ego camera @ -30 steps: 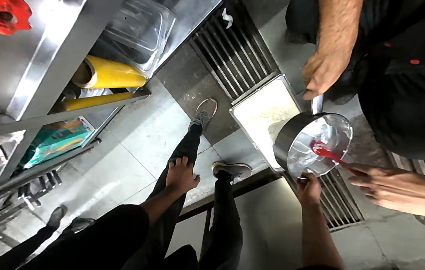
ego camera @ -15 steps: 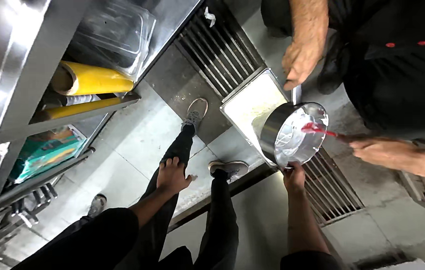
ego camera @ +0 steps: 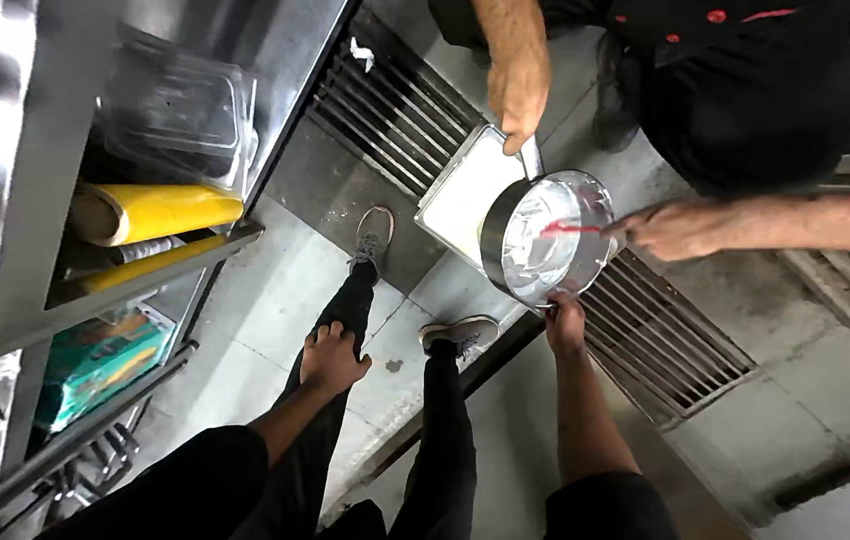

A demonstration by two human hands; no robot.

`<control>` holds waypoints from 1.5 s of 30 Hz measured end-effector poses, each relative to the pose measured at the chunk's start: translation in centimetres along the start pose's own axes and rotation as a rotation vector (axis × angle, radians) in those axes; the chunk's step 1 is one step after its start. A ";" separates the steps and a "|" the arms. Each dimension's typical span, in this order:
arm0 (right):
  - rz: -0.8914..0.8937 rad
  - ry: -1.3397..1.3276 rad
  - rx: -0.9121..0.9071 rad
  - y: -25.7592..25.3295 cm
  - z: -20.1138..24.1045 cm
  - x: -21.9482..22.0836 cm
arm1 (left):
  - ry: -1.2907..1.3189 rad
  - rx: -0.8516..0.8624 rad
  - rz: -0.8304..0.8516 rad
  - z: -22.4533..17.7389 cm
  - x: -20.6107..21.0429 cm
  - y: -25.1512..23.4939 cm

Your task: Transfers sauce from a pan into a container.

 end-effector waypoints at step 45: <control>-0.082 -0.018 0.099 2.7 -0.6 2.3 | 0.003 0.011 0.006 1.0 -0.6 0.0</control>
Point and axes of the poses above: each hand's wrist, its own y-axis away from the middle knuckle, its own x-axis out of the palm, z = x × y, the point moved 2 cm from there along -y, towards the middle knuckle, and after that the axes turned 8 degrees about y, right-handed, at the moved point
